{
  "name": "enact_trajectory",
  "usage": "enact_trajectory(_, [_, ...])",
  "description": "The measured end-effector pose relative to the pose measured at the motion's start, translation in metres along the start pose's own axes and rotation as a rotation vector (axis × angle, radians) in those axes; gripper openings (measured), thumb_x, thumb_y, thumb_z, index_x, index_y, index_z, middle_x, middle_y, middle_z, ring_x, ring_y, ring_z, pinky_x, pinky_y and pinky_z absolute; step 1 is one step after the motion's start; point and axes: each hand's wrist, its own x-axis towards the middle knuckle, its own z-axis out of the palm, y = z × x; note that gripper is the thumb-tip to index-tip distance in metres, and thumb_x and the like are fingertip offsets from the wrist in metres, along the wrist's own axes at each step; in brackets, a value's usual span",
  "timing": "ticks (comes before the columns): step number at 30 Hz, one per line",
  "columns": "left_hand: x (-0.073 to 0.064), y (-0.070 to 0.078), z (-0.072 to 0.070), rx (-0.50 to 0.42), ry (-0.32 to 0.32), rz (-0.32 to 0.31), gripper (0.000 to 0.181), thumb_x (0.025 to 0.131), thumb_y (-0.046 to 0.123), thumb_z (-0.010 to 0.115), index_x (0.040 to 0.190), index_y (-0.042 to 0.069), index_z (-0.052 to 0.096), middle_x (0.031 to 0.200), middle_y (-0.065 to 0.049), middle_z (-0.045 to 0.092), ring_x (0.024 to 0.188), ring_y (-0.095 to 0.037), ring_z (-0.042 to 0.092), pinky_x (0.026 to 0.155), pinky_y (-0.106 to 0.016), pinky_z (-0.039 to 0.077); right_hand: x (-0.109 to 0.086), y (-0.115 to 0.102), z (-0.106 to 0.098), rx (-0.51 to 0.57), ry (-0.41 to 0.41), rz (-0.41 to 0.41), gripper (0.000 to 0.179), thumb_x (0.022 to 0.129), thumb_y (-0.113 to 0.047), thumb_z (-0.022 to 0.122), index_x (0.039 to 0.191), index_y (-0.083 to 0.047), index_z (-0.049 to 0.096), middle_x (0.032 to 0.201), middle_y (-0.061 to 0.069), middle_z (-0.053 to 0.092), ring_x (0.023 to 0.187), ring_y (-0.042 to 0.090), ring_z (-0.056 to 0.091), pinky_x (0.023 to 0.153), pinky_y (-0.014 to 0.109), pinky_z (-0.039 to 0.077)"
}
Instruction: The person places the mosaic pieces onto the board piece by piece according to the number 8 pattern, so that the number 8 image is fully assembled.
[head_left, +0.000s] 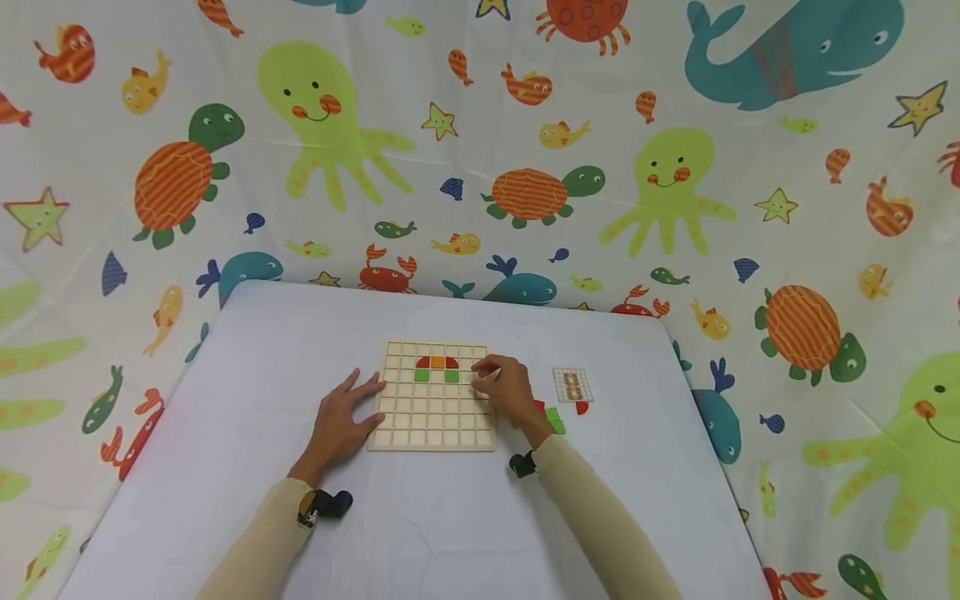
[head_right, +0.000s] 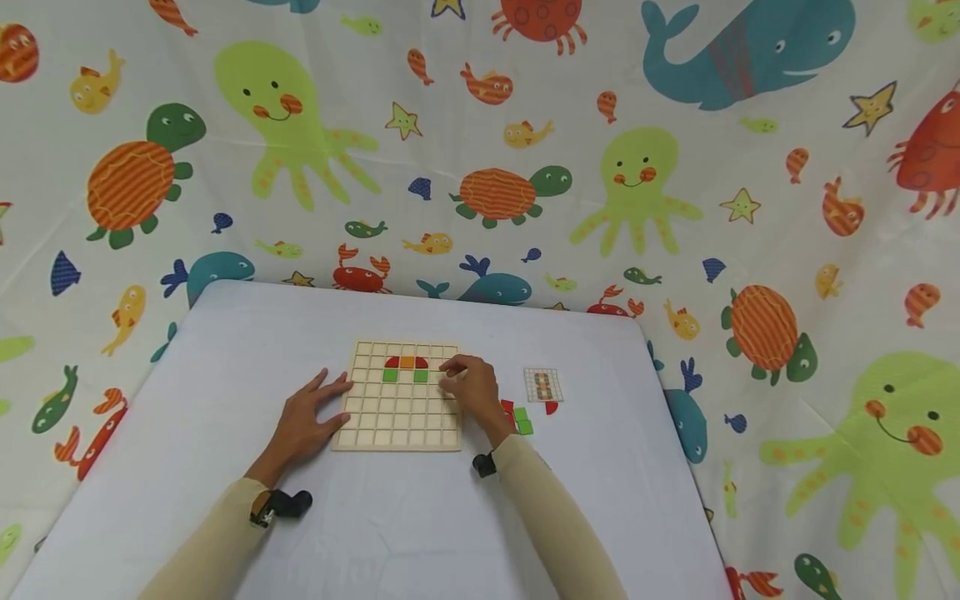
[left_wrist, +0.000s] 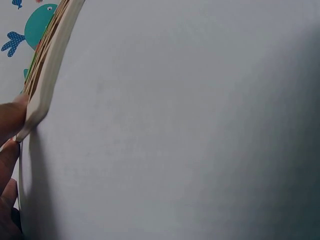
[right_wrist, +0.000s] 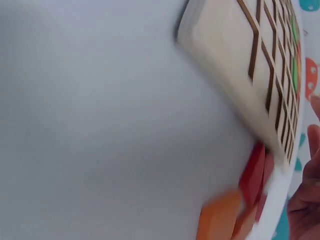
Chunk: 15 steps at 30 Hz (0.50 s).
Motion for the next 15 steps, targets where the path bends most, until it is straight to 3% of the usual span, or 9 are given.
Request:
enact_trajectory(4, [0.0, -0.001, 0.0, 0.003, -0.001, -0.001, 0.059, 0.092, 0.016, 0.08, 0.148, 0.011, 0.062, 0.165, -0.014, 0.048, 0.16, -0.047, 0.028, 0.124, -0.076, 0.02, -0.007, 0.01, -0.02, 0.012, -0.004, 0.022, 0.017, 0.093, -0.015, 0.082, 0.109, -0.019, 0.079, 0.099, 0.001, 0.072, 0.072, 0.018, 0.058, 0.059, 0.025, 0.051])
enact_trajectory(9, [0.0, -0.002, 0.0, 0.005, 0.002, -0.003, 0.059, 0.092, 0.016, 0.081, 0.148, 0.012, 0.063, 0.165, -0.014, 0.049, 0.16, -0.047, 0.029, 0.123, -0.076, 0.021, -0.017, 0.021, -0.042, 0.022, 0.012, 0.079, 0.018, 0.094, -0.015, 0.081, 0.111, -0.016, 0.08, 0.1, 0.004, 0.071, 0.076, 0.022, 0.059, 0.061, 0.026, 0.052])
enact_trajectory(15, [-0.001, 0.0, 0.0, 0.002, 0.001, -0.003, 0.059, 0.092, 0.017, 0.08, 0.148, 0.012, 0.063, 0.164, -0.015, 0.049, 0.16, -0.048, 0.029, 0.123, -0.077, 0.021, -0.027, 0.037, -0.056, -0.042, 0.042, 0.149, 0.019, 0.091, -0.021, 0.085, 0.11, -0.018, 0.08, 0.102, 0.003, 0.071, 0.085, 0.022, 0.058, 0.067, 0.027, 0.05])
